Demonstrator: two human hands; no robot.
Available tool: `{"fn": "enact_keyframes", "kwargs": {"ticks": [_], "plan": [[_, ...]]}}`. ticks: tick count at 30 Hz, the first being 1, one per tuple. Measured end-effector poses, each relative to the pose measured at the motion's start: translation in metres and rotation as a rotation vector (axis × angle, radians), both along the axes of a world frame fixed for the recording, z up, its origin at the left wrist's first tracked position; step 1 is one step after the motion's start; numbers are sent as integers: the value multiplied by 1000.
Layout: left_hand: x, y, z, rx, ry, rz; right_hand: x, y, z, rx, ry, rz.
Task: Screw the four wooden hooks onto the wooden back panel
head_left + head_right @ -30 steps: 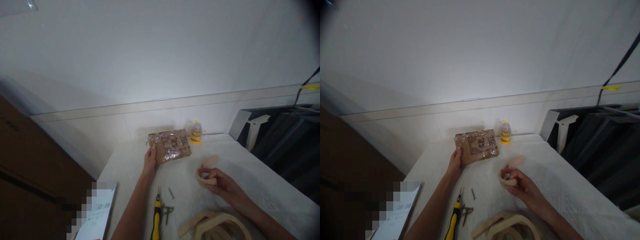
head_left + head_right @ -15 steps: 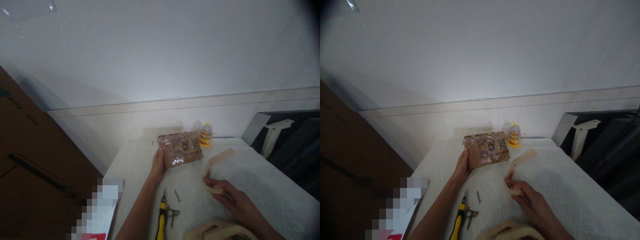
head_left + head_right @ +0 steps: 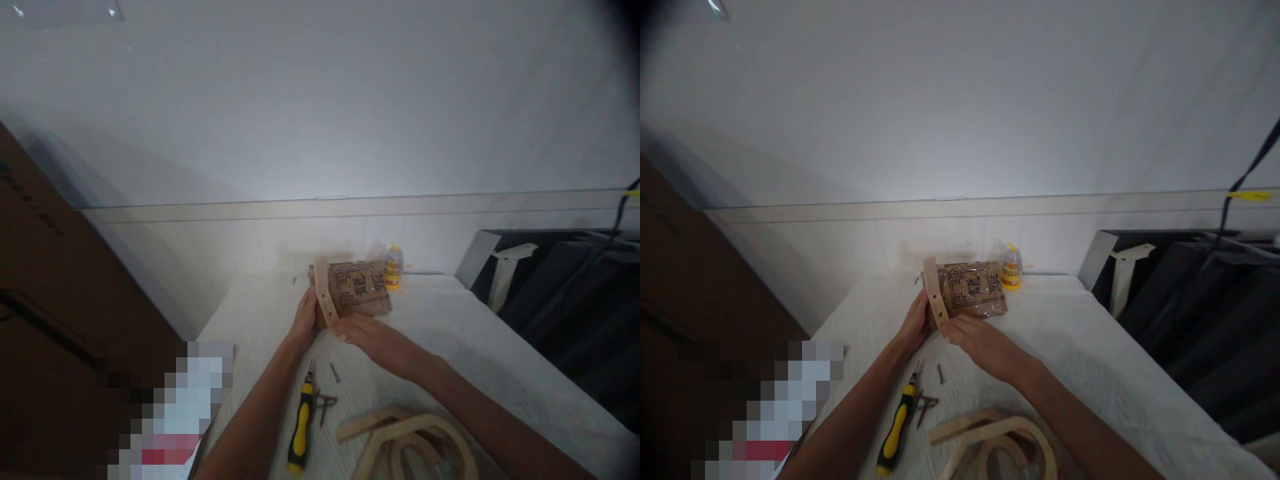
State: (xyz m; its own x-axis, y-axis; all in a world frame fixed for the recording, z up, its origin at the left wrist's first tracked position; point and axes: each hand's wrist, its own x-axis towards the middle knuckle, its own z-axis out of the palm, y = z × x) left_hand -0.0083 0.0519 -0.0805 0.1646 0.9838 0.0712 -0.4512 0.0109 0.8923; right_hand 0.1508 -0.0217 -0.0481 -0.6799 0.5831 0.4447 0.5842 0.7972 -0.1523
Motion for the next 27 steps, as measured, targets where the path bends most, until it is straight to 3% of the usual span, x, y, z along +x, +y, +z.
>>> {"fn": "enact_keyframes", "kwargs": {"ticks": [8,15,27], "plan": [[-1,2,-5,38,-9,-19,-20,6,-7,193,8,9],[1,-3,3,34,6,-30,-16,10,-6,186,51,-33],[2,-3,2,29,9,-23,-21,9,-2,97,160,-10]]}}
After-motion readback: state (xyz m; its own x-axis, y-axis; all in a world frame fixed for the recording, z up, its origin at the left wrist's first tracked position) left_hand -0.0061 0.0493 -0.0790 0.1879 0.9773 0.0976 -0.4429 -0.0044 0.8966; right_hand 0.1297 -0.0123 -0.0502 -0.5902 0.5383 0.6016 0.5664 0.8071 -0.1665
